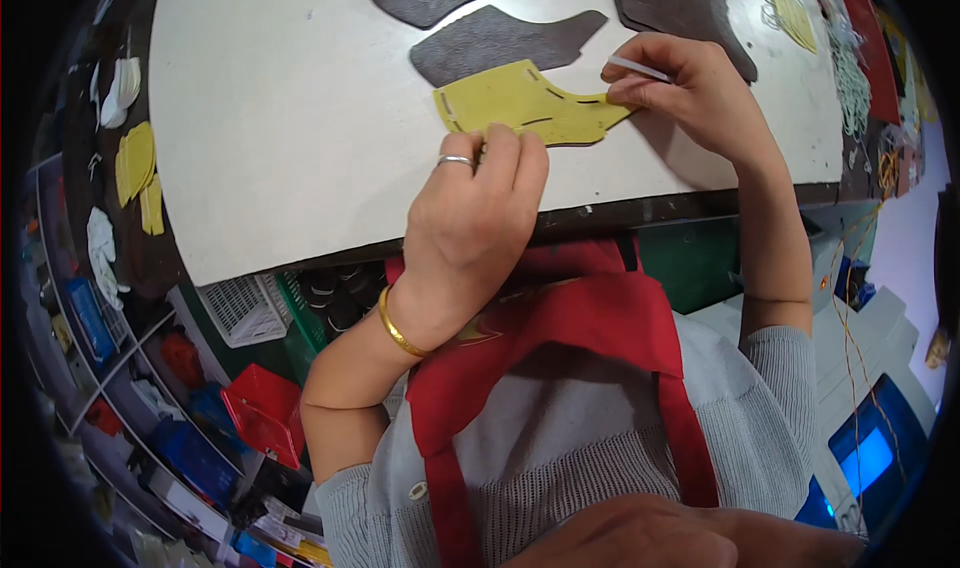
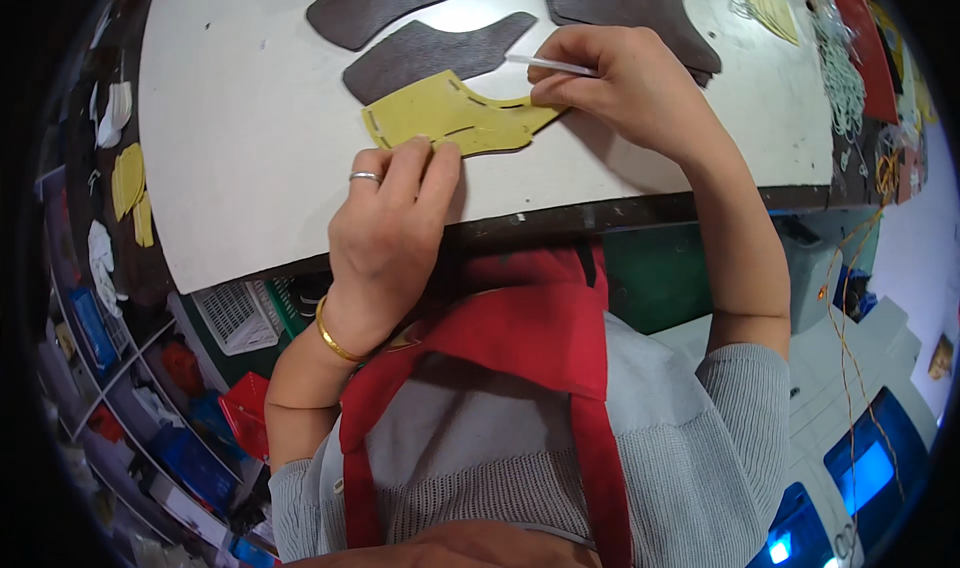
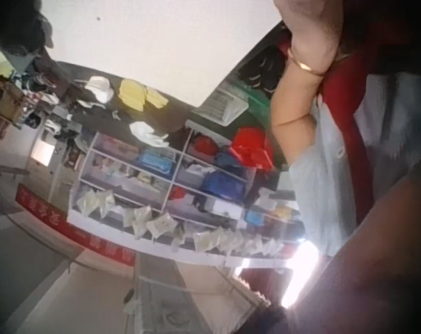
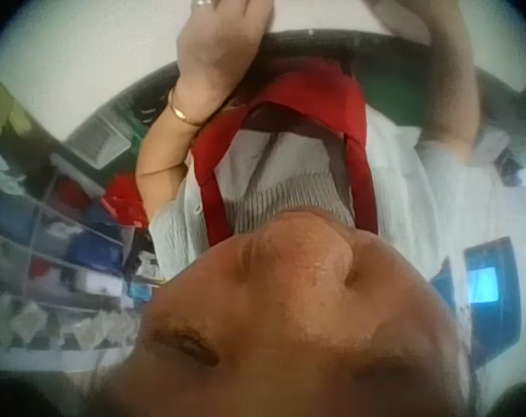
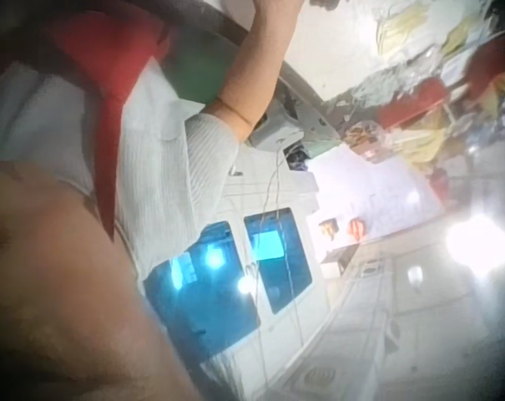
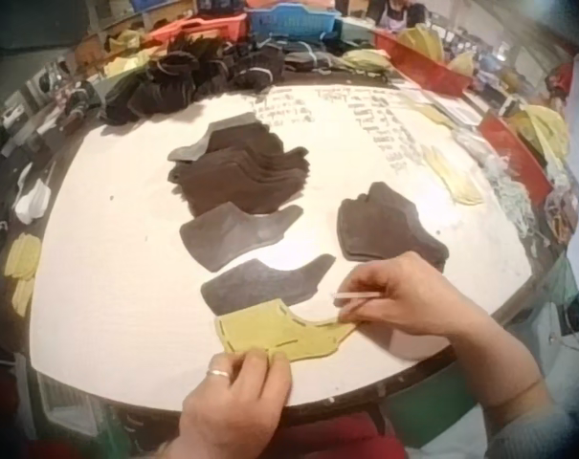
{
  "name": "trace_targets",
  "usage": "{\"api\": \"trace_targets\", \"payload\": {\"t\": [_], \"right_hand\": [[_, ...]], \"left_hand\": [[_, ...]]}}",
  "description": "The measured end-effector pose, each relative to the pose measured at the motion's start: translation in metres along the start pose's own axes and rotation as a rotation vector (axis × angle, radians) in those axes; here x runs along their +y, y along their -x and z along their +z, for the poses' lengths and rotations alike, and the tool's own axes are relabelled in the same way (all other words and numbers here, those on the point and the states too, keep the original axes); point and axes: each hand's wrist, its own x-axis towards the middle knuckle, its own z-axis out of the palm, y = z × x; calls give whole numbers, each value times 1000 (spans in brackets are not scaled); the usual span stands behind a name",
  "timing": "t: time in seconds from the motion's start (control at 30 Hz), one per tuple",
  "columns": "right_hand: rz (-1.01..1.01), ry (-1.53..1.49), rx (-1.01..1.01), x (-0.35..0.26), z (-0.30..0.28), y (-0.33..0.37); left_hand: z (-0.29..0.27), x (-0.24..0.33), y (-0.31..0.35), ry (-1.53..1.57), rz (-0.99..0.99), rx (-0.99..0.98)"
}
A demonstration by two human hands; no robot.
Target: The person unbinds a stack of leather pieces and retrieves templates, then aligns a template onto each leather piece and traces guide lines onto them using a pen by hand.
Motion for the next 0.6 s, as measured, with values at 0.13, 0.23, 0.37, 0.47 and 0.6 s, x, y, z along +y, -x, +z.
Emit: {"api": "trace_targets", "payload": {"t": [0.13,0.23,0.37,0.47,0.6], "right_hand": [[-83,215,85,-1,1,16],[-198,253,176,4,9,23],[-328,399,430,11,-3,16],[-503,379,416,-3,-8,1],[-493,294,-38,-46,19,-19]], "left_hand": [[-2,10,-6,-120,1,-84],[-2,10,-8,-107,46,-83],[-6,13,-11,-93,53,-129],[8,23,-10,-47,104,-32],[16,33,-9,-113,110,36]]}}
